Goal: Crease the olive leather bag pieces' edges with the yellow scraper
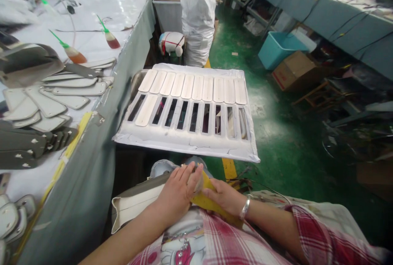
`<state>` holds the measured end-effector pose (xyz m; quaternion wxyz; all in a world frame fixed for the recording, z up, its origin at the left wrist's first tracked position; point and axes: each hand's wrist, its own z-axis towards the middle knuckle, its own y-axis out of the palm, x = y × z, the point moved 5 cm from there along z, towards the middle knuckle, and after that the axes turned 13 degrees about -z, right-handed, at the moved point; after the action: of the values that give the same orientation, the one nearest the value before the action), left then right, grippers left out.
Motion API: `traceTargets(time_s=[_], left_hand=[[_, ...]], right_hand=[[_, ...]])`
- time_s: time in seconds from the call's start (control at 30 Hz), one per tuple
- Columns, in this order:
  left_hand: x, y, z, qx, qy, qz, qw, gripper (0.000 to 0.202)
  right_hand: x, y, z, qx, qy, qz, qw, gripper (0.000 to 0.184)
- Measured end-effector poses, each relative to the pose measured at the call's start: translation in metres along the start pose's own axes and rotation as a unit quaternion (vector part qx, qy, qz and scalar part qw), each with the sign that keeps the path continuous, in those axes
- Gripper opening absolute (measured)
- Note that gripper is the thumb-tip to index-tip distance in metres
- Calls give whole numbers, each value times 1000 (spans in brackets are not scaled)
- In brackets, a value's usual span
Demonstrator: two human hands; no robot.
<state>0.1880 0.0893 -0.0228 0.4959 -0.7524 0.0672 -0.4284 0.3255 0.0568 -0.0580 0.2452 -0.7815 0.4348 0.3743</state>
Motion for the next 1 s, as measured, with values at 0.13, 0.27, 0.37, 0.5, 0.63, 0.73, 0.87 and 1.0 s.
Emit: traceTargets(time_s=[0.13,0.27,0.37,0.5,0.63,0.73,0.87,1.0], left_hand=[[-2,-2,3,16,7,-7,1000,89],[0,-3,6,32,-3,3,999,85],[0,-3,2,26,-10,1,1000,89],[-7,-4,-8,24,-44,-3,999,92],[-6,-6,-13,39,-32,3,999,92],[-4,-6,-12,53,-24,2,998,92],[-3,-7,-11,66,-19,-2,998,91],[-5,-8,-11,54,-25,-16,998,89]], right_hand=[[-4,6,8,69,5,-131,989,27],[-12,2,5,195,0,-250,948,23],[-7,1,-11,133,45,-166,976,25],[-18,-23,-42,152,8,99,983,31],[-55,-50,-35,247,-152,307,906,35],[-80,-51,-1,272,-196,334,881,33],[-93,-38,42,278,-213,316,881,32],[-90,-27,59,265,-213,285,896,35]])
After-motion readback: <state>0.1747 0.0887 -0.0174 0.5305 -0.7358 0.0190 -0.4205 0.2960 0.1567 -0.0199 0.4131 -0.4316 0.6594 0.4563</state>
